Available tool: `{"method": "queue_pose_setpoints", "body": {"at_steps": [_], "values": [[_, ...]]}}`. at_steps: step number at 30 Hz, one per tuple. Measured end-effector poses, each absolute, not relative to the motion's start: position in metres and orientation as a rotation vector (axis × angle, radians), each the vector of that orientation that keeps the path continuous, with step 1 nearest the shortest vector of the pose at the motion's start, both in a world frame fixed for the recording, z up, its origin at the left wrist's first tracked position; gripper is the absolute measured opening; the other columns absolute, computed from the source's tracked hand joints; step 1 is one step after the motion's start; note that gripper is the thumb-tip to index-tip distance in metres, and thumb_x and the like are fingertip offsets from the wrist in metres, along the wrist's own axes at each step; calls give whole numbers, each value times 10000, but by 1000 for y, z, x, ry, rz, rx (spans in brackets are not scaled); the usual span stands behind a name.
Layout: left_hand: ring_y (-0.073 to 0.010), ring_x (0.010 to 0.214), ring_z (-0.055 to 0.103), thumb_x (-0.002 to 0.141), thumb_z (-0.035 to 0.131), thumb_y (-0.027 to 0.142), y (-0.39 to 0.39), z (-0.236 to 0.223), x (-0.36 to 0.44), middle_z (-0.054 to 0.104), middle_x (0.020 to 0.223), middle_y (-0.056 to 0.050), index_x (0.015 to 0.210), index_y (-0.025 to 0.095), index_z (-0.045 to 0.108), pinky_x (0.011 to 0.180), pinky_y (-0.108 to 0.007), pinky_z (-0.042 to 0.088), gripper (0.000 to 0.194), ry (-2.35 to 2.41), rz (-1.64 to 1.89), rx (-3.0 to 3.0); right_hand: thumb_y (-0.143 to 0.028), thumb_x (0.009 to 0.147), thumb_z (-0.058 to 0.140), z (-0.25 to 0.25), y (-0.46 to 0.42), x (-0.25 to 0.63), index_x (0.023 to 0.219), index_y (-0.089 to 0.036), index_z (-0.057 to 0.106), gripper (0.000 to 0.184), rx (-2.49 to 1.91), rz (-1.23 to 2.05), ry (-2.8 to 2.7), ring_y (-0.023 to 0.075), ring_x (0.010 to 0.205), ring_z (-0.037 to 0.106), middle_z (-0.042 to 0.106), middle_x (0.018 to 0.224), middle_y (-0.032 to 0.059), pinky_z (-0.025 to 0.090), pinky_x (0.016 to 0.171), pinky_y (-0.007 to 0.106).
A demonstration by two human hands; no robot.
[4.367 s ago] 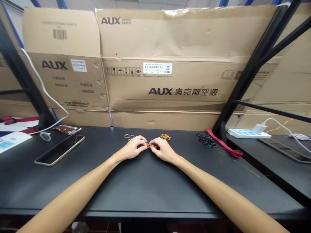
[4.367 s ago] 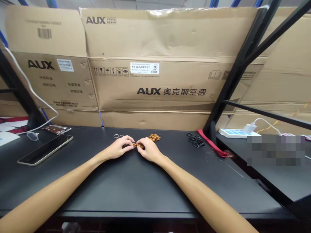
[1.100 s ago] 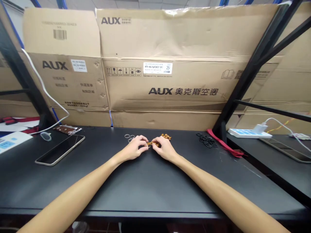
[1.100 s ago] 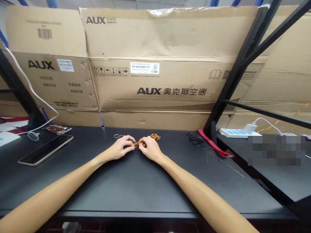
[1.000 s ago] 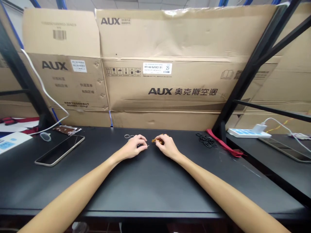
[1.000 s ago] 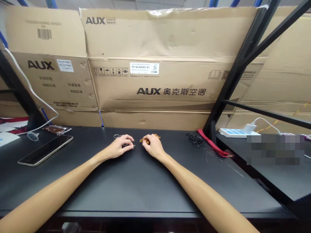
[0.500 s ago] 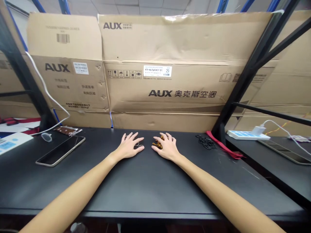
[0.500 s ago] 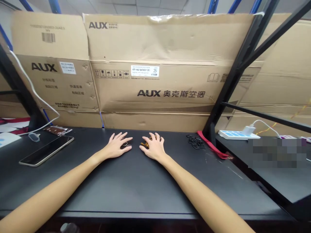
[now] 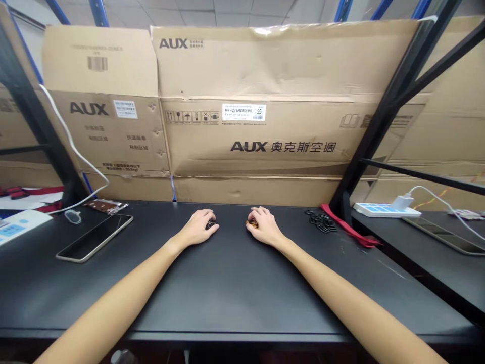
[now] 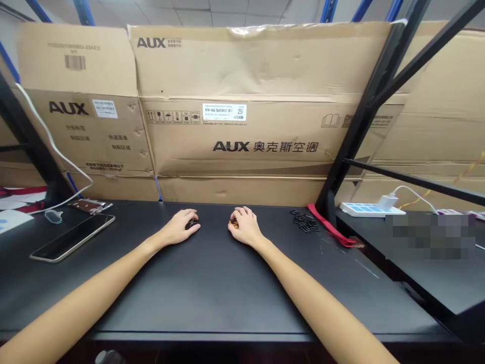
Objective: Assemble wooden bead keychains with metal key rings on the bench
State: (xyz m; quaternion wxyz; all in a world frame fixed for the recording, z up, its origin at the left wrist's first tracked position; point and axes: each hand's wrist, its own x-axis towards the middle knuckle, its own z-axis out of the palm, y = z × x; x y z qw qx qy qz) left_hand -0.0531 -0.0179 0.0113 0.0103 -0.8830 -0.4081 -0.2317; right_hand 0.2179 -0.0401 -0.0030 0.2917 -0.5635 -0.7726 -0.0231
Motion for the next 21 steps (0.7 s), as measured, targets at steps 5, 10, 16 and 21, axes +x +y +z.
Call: {"method": "queue_pose_setpoints", "body": {"at_steps": [5,10,16,21], "values": [[-271,1355,310,917,354,480,-10,6,-56,450,1409,-62,1296,256,517,1109,-462,244,469,-1458,-516,-2769,-444,867,493,-7,-38,217,1187,-271,596,378,-1646,11,-2083,354,1304,319,437,1392,105,290,1011,561],[-236,1347,335,934,304,371,0,3,-66,459,1404,-52,1301,221,527,1116,-408,263,455,-1411,-485,-2791,-306,909,419,-13,-27,228,1146,-225,636,331,-1569,-14,-2133,275,1268,418,540,1307,101,329,1044,470],[-232,1297,415,914,332,311,5,2,-73,517,1353,-64,1225,186,585,1103,-411,296,420,-1469,-593,-2672,-260,903,440,-7,-28,234,1055,-209,682,291,-1569,-99,-2110,242,1211,493,612,1216,92,312,1075,454],[-264,1351,324,914,394,370,-17,5,-50,459,1396,-117,1249,137,553,1133,-450,215,438,-1317,-650,-2635,-353,865,527,1,-47,213,1112,-168,658,335,-1445,-298,-2036,325,1353,284,502,1347,120,217,1110,528]]}}
